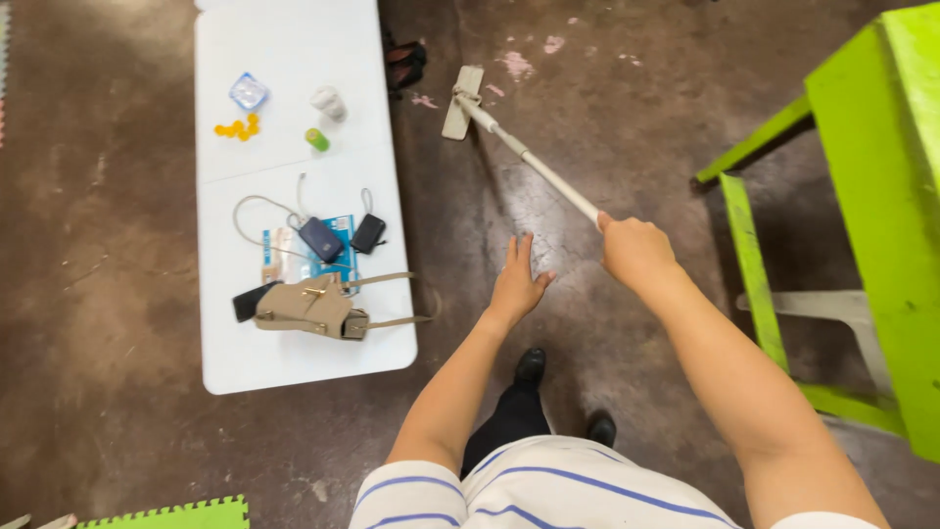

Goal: The person mops the floor using a flat mop, moving around a white table and green furniture. They clean the area between the table and a green cabinet, then continue mopping near a green desk and white chair.

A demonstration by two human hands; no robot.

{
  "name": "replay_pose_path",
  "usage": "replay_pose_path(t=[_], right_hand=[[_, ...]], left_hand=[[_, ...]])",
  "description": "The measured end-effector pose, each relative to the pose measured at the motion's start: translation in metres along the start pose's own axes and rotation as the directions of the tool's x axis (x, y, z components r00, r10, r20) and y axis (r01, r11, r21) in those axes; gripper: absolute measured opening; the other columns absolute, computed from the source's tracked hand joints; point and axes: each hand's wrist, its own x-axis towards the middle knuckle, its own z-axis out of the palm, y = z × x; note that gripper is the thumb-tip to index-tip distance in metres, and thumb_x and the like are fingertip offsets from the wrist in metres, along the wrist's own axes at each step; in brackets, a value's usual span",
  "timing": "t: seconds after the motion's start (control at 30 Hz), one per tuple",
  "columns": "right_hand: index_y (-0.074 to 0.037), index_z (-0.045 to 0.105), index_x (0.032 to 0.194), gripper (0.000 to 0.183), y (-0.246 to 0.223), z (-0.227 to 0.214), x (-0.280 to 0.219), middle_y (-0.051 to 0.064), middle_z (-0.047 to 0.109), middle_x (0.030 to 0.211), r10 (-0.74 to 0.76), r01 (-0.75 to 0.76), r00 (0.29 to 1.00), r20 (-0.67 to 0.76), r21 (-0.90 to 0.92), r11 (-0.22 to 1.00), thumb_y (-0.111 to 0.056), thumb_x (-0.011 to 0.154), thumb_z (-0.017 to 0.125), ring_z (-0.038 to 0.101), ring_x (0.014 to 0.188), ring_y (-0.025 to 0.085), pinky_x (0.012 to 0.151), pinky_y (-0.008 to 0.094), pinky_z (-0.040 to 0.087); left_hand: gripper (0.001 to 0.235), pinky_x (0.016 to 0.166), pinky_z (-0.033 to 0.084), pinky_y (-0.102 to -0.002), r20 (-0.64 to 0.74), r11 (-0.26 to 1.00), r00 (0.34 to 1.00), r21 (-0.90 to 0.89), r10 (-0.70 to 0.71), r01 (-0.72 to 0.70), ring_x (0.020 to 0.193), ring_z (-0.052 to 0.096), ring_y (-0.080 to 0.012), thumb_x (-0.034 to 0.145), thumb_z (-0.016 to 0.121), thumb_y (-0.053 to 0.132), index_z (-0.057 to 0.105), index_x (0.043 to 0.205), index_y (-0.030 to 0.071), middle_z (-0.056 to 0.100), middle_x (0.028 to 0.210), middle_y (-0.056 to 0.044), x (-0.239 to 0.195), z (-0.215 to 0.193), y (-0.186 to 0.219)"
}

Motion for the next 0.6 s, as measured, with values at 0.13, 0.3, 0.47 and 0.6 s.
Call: replay_pose_path(t=[0.13,0.3,0.47,0.6], right_hand=[[-0.015,0.061,0.145,0.058,0.022,-0.033,-0.123,0.027,0.077,0.1,0.029,-0.028,1.0,0.011,-0.038,0.999,-0.015,0.088,0.073,0.076,0.098,0.046,0.079,0.057,0.063],[-0.021,0.07,0.118,0.029,0.052,-0.065,-0.282,0.014,0.074,0.1,-0.148,0.129,0.911,-0.384,-0.075,0.989,-0.02,0.088,0.068,0.077,0.078,0.042,0.064,0.05,0.065],[-0.014,0.07,0.114,0.029,0.057,-0.106,-0.401,-0.002,0.07,0.104,-0.218,0.199,0.733,-0.644,-0.104,0.975,-0.013,0.086,0.075,0.068,0.069,0.021,0.054,0.034,0.048],[0.001,0.077,0.105,0.023,0.065,-0.104,-0.434,0.009,0.077,0.098,-0.204,0.323,0.592,-0.779,-0.002,0.946,0.004,0.083,0.082,0.068,0.07,0.021,0.057,0.032,0.049]], left_hand=[[0.083,0.106,0.046,-0.065,-0.019,0.995,0.995,-0.025,0.099,-0.1,0.131,0.047,-0.0618,0.094,0.071,0.028,0.026,0.16,0.007,0.022,0.161,-0.035,-0.031,0.026,0.076],[0.09,0.112,0.039,-0.064,-0.042,0.941,0.941,-0.041,0.335,-0.337,0.138,0.04,-0.0612,0.084,0.079,0.025,0.031,0.16,0.014,0.035,0.148,-0.041,-0.077,0.092,0.129],[0.041,0.075,0.053,-0.054,-0.131,0.926,0.917,0.048,0.377,-0.373,0.085,0.067,-0.0436,0.088,0.069,0.046,0.062,0.114,0.015,0.055,0.118,-0.021,-0.148,0.133,0.18],[0.037,0.063,0.054,-0.054,0.005,0.885,0.896,0.154,0.444,-0.439,0.068,0.067,-0.042,0.088,0.065,0.051,0.061,0.104,0.017,0.061,0.101,-0.013,-0.193,0.12,0.211]])
